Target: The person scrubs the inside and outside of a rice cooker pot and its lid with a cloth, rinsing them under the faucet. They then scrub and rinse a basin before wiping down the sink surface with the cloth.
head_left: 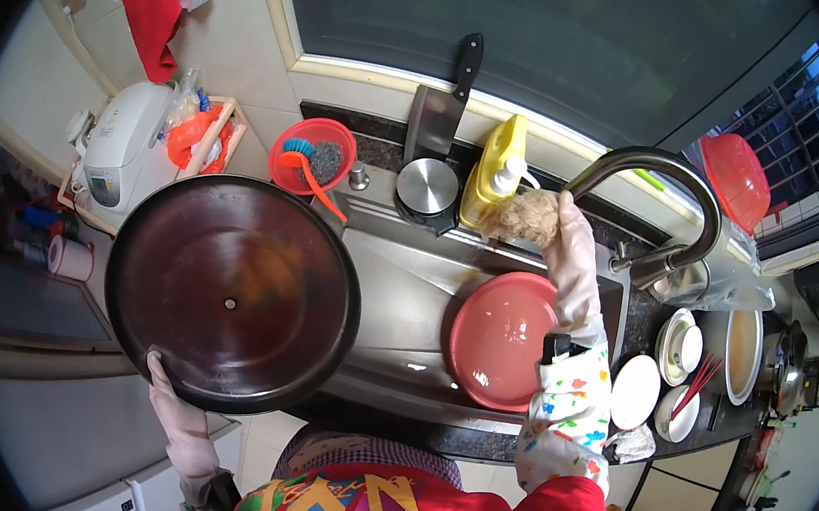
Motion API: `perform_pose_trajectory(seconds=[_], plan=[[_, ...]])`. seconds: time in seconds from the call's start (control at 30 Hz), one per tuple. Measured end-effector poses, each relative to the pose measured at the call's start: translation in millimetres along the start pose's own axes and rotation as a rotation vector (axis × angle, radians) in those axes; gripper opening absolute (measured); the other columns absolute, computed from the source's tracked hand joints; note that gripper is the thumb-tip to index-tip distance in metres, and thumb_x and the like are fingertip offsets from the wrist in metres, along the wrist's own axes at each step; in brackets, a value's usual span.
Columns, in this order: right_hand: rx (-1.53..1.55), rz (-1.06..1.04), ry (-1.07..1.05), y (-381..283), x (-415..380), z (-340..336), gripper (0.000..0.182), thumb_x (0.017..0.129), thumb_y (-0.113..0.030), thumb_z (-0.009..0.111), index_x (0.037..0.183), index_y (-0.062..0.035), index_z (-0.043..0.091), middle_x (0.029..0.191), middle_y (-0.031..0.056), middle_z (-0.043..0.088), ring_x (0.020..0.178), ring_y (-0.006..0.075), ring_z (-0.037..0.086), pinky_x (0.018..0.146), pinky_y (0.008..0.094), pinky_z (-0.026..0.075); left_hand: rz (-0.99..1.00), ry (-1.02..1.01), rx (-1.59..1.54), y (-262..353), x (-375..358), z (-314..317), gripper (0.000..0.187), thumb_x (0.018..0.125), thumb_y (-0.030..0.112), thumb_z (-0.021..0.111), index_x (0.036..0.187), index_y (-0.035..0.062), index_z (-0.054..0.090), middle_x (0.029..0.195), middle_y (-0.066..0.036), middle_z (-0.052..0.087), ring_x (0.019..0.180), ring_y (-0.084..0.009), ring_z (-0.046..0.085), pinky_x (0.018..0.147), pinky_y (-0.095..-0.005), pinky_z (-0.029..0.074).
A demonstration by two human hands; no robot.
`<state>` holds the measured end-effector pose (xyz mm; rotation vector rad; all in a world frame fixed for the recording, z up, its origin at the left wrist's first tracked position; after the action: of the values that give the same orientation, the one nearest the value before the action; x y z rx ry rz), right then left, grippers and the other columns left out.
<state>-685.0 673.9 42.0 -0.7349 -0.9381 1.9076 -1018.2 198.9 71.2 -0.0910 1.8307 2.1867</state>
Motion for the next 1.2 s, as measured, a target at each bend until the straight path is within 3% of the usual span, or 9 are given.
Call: perform_pose_trajectory(seconds=[0.43, 0.5, 0.57, 0.63, 0.67, 0.93, 0.97, 1.1, 1.2], plan=[[0.117, 0.172, -0.065, 128.9, -38.5, -70.7, 0.030, 0.097, -0.024, 0.045, 0.112, -0.0001, 0.055, 0.112, 0.0139, 0.059, 0.101, 0.0246, 0.058, 0.094, 0.0386, 0.046, -0.037, 0.032, 0.032, -4.5, 3.6, -10.0, 0.048, 0.093, 0.039, 0.052, 0.121, -0.0003, 0.054, 0.119, -0.006, 0.055, 0.109, -0.0175, 0.053, 0.094, -0.0326, 0.043], [0.526, 0.355, 0.461, 205.6, -21.7, -124.9, 0.030, 0.097, -0.020, 0.042, 0.111, 0.0037, 0.054, 0.113, 0.0145, 0.059, 0.103, 0.0236, 0.057, 0.098, 0.0370, 0.043, -0.002, -0.029, 0.119, -4.7, 5.5, -17.3, 0.047, 0.093, 0.039, 0.052, 0.121, 0.0005, 0.053, 0.120, -0.005, 0.055, 0.109, -0.0178, 0.053, 0.095, -0.0329, 0.043], [0.637, 0.326, 0.489, 229.7, -7.0, -125.9, 0.028, 0.098, -0.017, 0.041, 0.109, 0.0046, 0.054, 0.106, 0.0119, 0.061, 0.097, 0.0220, 0.058, 0.095, 0.0343, 0.045, -0.050, -0.015, 0.068, -1.0, 1.1, -15.0, 0.046, 0.094, 0.038, 0.050, 0.121, 0.0009, 0.052, 0.119, -0.005, 0.055, 0.109, -0.0175, 0.052, 0.095, -0.0329, 0.042], [0.614, -0.130, -0.428, 256.6, 37.9, -138.0, 0.022, 0.098, -0.016, 0.041, 0.103, 0.0009, 0.055, 0.098, 0.0090, 0.058, 0.088, 0.0192, 0.055, 0.087, 0.0314, 0.045, -0.095, -0.006, 0.017, -2.7, 3.1, -21.8, 0.044, 0.096, 0.037, 0.048, 0.121, 0.0013, 0.052, 0.119, -0.004, 0.055, 0.109, -0.0173, 0.052, 0.095, -0.0328, 0.042], [0.366, -0.088, 0.385, 234.1, 11.6, -96.0, 0.018, 0.097, -0.015, 0.042, 0.097, -0.0007, 0.054, 0.090, 0.0074, 0.055, 0.080, 0.0169, 0.052, 0.081, 0.0292, 0.044, -0.034, -0.035, 0.143, -1.9, 4.8, -29.1, 0.043, 0.097, 0.037, 0.045, 0.122, 0.0019, 0.051, 0.118, -0.004, 0.055, 0.109, -0.0170, 0.051, 0.095, -0.0326, 0.041], [0.406, -0.153, 0.369, 326.1, 29.4, 25.5, 0.012, 0.093, -0.004, 0.051, 0.105, -0.0036, 0.052, 0.106, 0.0044, 0.053, 0.103, 0.0162, 0.051, 0.097, 0.0326, 0.044, 0.010, 0.068, 0.214, 16.4, 23.8, -40.2, 0.045, 0.100, 0.038, 0.037, 0.125, 0.0015, 0.047, 0.120, -0.006, 0.053, 0.109, -0.0171, 0.050, 0.096, -0.0311, 0.039], [0.419, -0.151, 0.376, 337.9, 36.5, 41.4, 0.008, 0.094, -0.005, 0.051, 0.100, -0.0083, 0.055, 0.099, 0.0004, 0.056, 0.093, 0.0111, 0.054, 0.081, 0.0243, 0.047, 0.037, 0.067, 0.257, 19.3, 28.5, -46.1, 0.046, 0.100, 0.037, 0.037, 0.126, 0.0008, 0.046, 0.121, -0.007, 0.053, 0.109, -0.0173, 0.050, 0.096, -0.0310, 0.038], [0.470, 0.059, 0.345, 372.4, 55.1, 112.0, 0.008, 0.091, -0.008, 0.056, 0.099, -0.0071, 0.054, 0.095, 0.0013, 0.057, 0.088, 0.0112, 0.054, 0.079, 0.0249, 0.047, 0.182, 0.075, 0.751, 27.9, 42.4, -63.0, 0.043, 0.099, 0.034, 0.037, 0.128, 0.0032, 0.045, 0.122, -0.007, 0.052, 0.110, -0.0173, 0.049, 0.097, -0.0302, 0.038], [0.555, 0.075, 0.265, 407.8, 79.4, 140.0, 0.011, 0.089, -0.006, 0.058, 0.099, -0.0040, 0.054, 0.088, 0.0051, 0.061, 0.079, 0.0135, 0.058, 0.076, 0.0257, 0.049, 0.053, 0.213, 0.426, 27.5, 48.1, -66.1, 0.043, 0.098, 0.035, 0.038, 0.127, 0.0033, 0.046, 0.122, -0.007, 0.051, 0.111, -0.0174, 0.048, 0.097, -0.0306, 0.038]])
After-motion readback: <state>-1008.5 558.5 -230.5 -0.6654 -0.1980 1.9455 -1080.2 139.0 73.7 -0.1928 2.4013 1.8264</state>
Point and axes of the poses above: each hand's wrist, its own x-axis towards the middle knuckle, its own z-axis out of the palm, y = z × x, the point moved 4 cm from there along x, towards the middle knuckle
